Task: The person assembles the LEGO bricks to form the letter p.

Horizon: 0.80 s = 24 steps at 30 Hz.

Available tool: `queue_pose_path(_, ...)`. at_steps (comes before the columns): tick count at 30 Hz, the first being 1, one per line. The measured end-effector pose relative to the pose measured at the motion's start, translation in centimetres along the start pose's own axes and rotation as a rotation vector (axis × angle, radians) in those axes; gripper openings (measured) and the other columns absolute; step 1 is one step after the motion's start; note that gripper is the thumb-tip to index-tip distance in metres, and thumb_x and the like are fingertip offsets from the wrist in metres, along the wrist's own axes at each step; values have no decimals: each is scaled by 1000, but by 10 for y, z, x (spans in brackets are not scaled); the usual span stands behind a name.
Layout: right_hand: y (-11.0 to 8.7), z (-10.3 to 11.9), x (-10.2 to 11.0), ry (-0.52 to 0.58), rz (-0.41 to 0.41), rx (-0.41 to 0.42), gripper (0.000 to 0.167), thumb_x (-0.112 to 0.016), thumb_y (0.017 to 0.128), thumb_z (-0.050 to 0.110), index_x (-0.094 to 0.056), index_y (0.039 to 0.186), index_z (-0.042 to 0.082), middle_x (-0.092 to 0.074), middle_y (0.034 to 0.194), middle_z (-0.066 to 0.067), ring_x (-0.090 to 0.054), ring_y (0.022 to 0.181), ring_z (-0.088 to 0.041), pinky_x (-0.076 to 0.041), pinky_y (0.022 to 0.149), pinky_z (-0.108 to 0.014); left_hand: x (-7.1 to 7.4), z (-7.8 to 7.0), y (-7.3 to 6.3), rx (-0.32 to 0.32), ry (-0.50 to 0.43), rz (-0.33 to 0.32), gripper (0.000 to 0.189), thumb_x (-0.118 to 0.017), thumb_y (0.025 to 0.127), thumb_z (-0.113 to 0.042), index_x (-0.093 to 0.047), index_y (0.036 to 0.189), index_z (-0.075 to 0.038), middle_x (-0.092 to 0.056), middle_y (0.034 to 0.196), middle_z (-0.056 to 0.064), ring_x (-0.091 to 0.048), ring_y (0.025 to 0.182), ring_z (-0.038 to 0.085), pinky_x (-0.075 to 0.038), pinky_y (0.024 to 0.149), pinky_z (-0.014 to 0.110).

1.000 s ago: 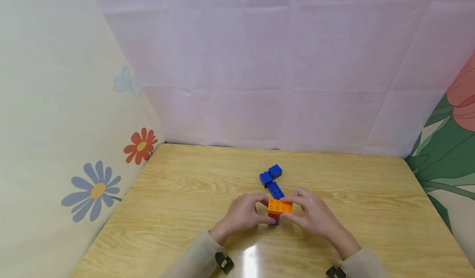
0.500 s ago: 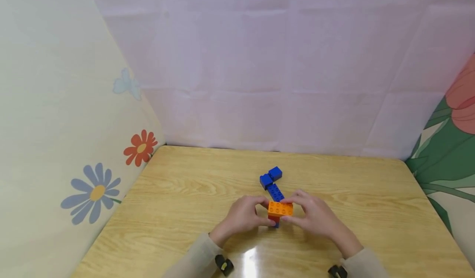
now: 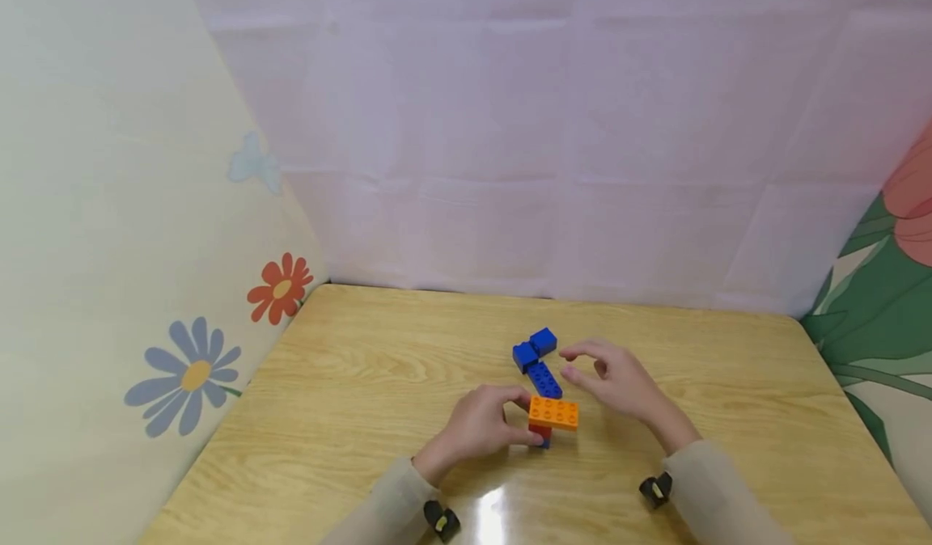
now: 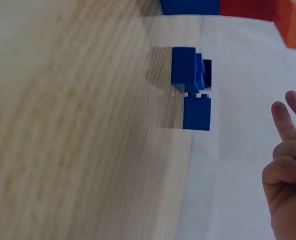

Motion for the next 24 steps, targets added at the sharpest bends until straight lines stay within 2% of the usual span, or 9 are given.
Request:
queue_pose_path(3, 9, -7, -1, -31, 12, -15, 26, -75, 98, 21, -73, 123, 11, -71, 121, -8, -40, 59, -10, -38, 55, -26, 0, 0, -1, 6, 5, 0, 34, -92, 78, -43, -78, 105, -28, -70, 99, -24, -65, 97, 2, -51, 85, 29)
queue_pose_path(6, 15, -13, -2, -53, 26, -27, 31, -76, 98, 23, -72, 125, 8, -70, 125, -6, -59, 78, -21, -48, 65, -30, 0, -1, -1, 1, 8, 4, 33, -92, 78, -43, -78, 104, -28, -70, 98, -25, -65, 96, 1, -50, 83, 27)
queue_pose_path(9, 22, -17, -3, -68, 43, -31, 33, -76, 98, 24, -72, 126, 6, -69, 128, -8, -64, 108, -34, -55, 79, -44, -1, -1, -2, -1, 10, 8, 34, -92, 78, -43, -78, 105, -28, -70, 99, -25, -64, 95, 0, -49, 82, 26)
queue_pose_path(11, 27, -19, -4, -73, 55, -35, 34, -75, 98, 24, -71, 127, 6, -69, 130, -10, -62, 118, -38, -55, 86, -55, -1, -1, -3, 2, 5, 11, 34, -92, 79, -43, -77, 105, -27, -70, 99, -25, -64, 94, 0, -49, 82, 26)
queue_pose_path(16, 41, -27, -8, -81, 80, -60, 36, -75, 99, 23, -70, 130, 6, -68, 133, -11, -59, 126, -39, -51, 94, -64, 1, -2, -3, 4, 1, 9, 35, -91, 79, -43, -78, 107, -27, -71, 100, -24, -64, 94, -1, -49, 83, 26)
queue_pose_path(24, 56, -37, -17, -77, 138, -100, 41, -76, 98, 24, -67, 134, 8, -63, 140, -13, -55, 131, -39, -49, 99, -63, 2, -2, -3, -14, -1, 1, 33, -92, 79, -42, -77, 106, -30, -71, 100, -25, -64, 94, -3, -49, 83, 26)
Point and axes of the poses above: each hand's wrist, its own y-axis towards the middle knuckle, its own x-axis out of the back of the hand, z = x × y, the point moved 4 cm from there along y, towards the middle knuckle
